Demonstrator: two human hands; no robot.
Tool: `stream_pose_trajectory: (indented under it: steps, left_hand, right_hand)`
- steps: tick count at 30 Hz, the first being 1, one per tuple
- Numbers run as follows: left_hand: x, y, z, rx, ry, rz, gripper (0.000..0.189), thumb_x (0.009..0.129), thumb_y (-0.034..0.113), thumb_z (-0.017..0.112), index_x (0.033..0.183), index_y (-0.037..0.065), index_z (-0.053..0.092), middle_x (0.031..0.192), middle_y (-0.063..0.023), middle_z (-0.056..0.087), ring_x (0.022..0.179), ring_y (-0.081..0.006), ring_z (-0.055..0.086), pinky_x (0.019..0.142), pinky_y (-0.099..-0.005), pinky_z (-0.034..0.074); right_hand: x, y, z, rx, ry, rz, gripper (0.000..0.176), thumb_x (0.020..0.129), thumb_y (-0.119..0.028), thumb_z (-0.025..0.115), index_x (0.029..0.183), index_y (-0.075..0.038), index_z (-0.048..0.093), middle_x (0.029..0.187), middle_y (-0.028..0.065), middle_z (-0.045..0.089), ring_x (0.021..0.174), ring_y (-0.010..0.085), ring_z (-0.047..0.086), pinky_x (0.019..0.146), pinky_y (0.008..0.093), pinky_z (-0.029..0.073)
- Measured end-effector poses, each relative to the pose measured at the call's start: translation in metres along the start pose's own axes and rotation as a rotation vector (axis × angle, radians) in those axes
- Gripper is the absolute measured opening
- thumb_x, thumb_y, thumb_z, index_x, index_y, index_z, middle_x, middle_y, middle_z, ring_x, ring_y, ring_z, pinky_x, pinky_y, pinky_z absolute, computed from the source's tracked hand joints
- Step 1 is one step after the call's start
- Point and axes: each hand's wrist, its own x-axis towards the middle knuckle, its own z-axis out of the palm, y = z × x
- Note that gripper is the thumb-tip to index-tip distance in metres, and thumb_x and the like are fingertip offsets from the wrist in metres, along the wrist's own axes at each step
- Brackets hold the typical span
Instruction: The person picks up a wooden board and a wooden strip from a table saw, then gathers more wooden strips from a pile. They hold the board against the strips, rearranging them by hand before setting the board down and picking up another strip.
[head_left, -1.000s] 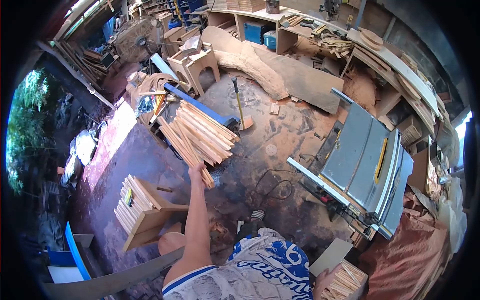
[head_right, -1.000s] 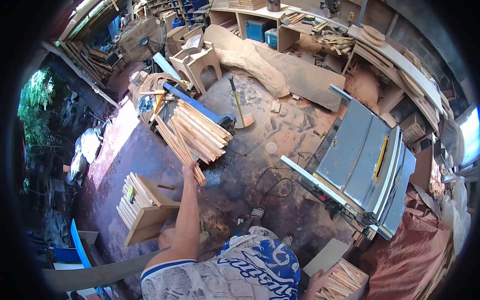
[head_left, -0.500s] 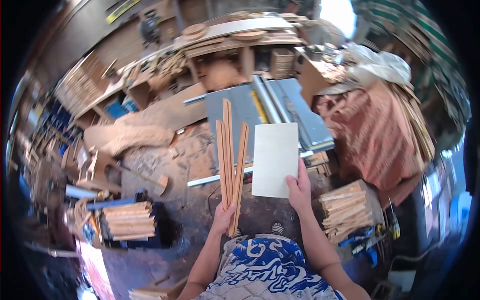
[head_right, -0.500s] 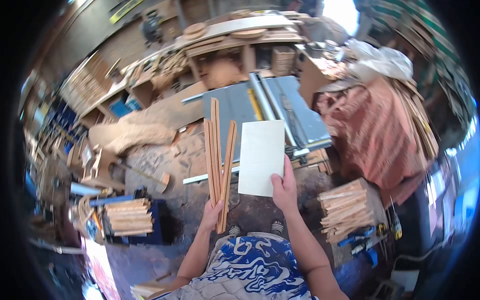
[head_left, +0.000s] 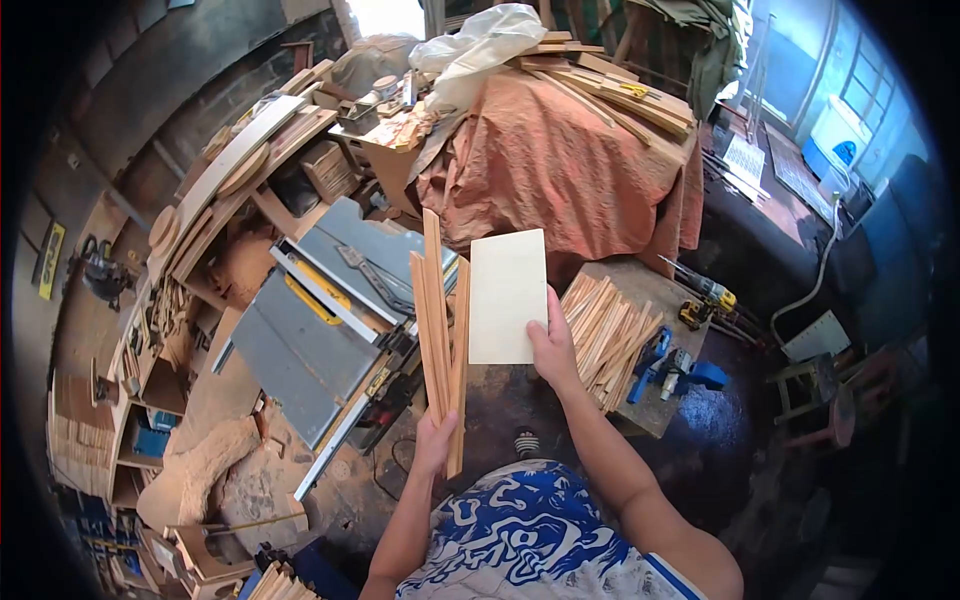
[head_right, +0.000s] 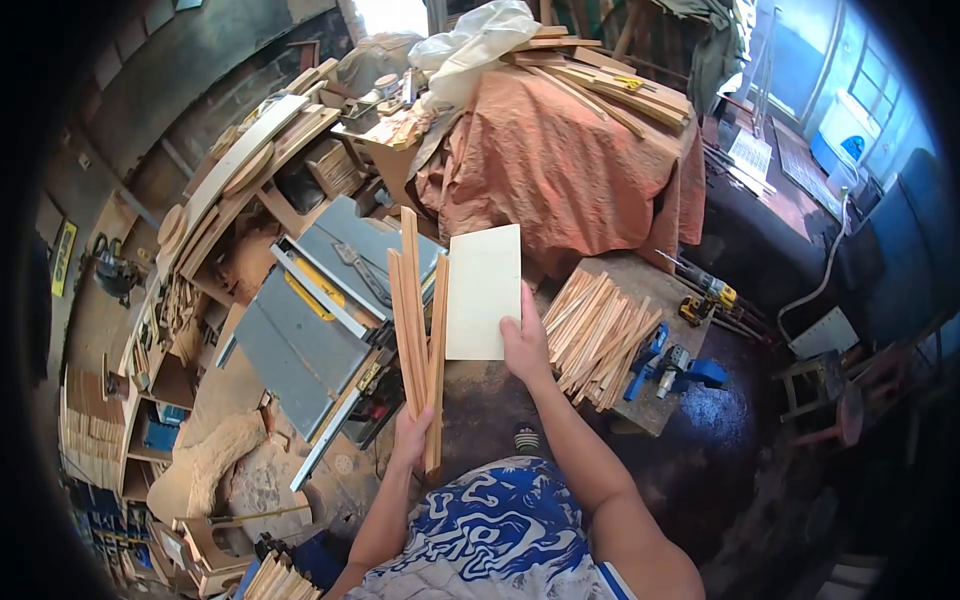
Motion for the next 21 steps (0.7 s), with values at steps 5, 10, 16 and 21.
stream_pose_trajectory:
  steps: [5,10,16,21]
  left_hand:
    - [0.048,-0.007,0.064,0.059,-0.084,0.033,0.031,0.101,0.023,0.065,0.123,0.001,0.060,0.094,-0.0015,0.064,0.078,-0.0109,0.061,0.069,-0.0287,0.052]
    - [0.077,-0.004,0.111,0.166,-0.198,-0.001,0.034,0.101,0.019,0.064,0.129,-0.001,0.060,0.097,-0.0014,0.065,0.082,-0.0098,0.060,0.072,-0.0280,0.052]
    - [0.102,0.005,0.162,0.184,-0.301,0.029,0.034,0.101,0.021,0.065,0.125,-0.002,0.061,0.100,-0.0033,0.066,0.087,-0.0105,0.060,0.078,-0.0284,0.051]
    - [0.119,0.005,0.182,0.188,-0.430,-0.014,0.034,0.101,0.022,0.065,0.123,-0.003,0.061,0.102,-0.0036,0.067,0.089,-0.0106,0.059,0.080,-0.0289,0.051]
  right_hand:
    - [0.015,0.013,-0.063,-0.110,0.126,0.020,0.069,0.094,-0.003,0.048,0.159,0.002,0.026,0.153,0.0248,0.047,0.144,0.0320,0.046,0.118,0.0389,0.034]
    - [0.026,0.034,-0.128,-0.187,0.219,0.022,0.074,0.093,-0.004,0.049,0.162,0.001,0.020,0.153,0.0270,0.047,0.143,0.0337,0.047,0.117,0.0381,0.035]
    - [0.024,0.026,-0.187,-0.250,0.319,0.108,0.078,0.093,-0.004,0.049,0.164,-0.001,0.015,0.153,0.0292,0.047,0.142,0.0345,0.049,0.116,0.0362,0.037]
    - [0.015,0.009,-0.212,-0.302,0.403,0.124,0.079,0.093,-0.004,0.050,0.164,-0.001,0.014,0.152,0.0294,0.048,0.140,0.0347,0.051,0.114,0.0362,0.039]
